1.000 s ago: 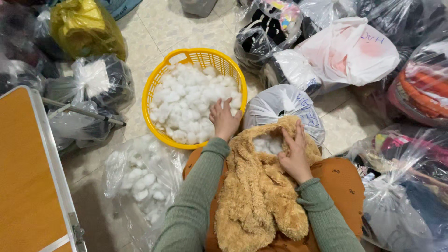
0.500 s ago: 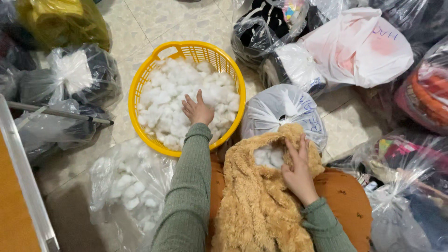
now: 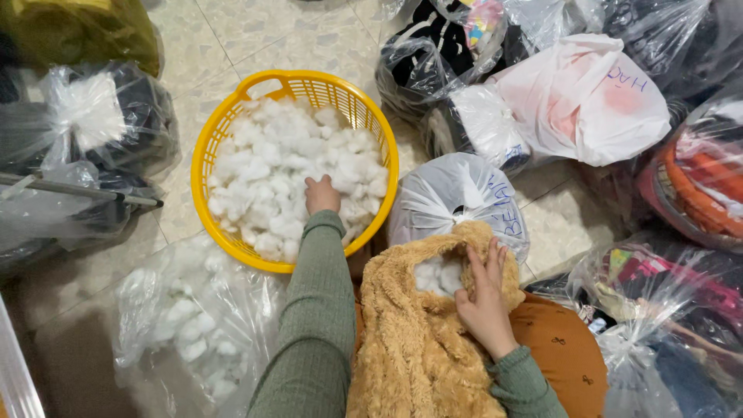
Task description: The person transfers white stuffing from a plastic bag into a yellow basket, then repeatedly takes handfuls of stuffing and inserts them into a brown teddy bear. The person adjusts the bear and continues stuffing it by hand.
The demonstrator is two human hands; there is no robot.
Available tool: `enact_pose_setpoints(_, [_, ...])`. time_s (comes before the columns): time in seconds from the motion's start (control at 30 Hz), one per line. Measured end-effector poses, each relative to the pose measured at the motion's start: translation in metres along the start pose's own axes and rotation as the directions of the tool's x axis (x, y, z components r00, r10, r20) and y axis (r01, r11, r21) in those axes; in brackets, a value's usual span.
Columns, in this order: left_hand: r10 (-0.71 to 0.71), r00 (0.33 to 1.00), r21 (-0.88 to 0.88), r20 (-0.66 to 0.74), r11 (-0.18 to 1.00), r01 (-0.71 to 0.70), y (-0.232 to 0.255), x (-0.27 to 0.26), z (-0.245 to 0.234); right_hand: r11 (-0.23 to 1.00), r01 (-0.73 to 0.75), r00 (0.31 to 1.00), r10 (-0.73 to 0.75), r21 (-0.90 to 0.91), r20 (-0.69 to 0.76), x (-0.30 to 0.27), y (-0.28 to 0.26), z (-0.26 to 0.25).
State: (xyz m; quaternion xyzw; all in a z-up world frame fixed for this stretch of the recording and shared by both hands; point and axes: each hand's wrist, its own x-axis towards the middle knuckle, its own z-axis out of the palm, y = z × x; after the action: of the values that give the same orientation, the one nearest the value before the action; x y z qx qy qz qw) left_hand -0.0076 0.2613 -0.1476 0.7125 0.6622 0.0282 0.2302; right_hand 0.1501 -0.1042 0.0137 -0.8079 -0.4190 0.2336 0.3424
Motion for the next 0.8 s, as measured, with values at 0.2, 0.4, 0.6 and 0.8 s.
enact_pose_setpoints(0.2, [0.107, 0.928, -0.213, -0.356, 0.958, -0.192, -0.005, 0.002, -0.039, 0.997, 0.011, 0.999, -0.008, 0.073, -0.036, 0.004, 0.019, 0.008])
enact_pose_setpoints(0.4, [0.116, 0.794, -0.367, -0.597, 0.840, -0.399, 0.021, -0.048, -0.096, 0.996, 0.083, 0.991, -0.084, -0.017, -0.109, 0.008, 0.033, 0.021])
enact_pose_setpoints(0.6, [0.227, 0.764, -0.516, -0.604, 0.620, -0.592, 0.029, -0.123, -0.126, 1.000, 0.009, 0.994, -0.010, -0.010, -0.109, 0.003, 0.016, 0.011])
enact_pose_setpoints(0.8, [0.611, 0.759, -0.884, -0.225, 0.200, -0.423, 0.039, -0.222, -0.099, 0.985, -0.101, 0.985, 0.119, 0.139, -0.126, -0.006, -0.004, -0.003])
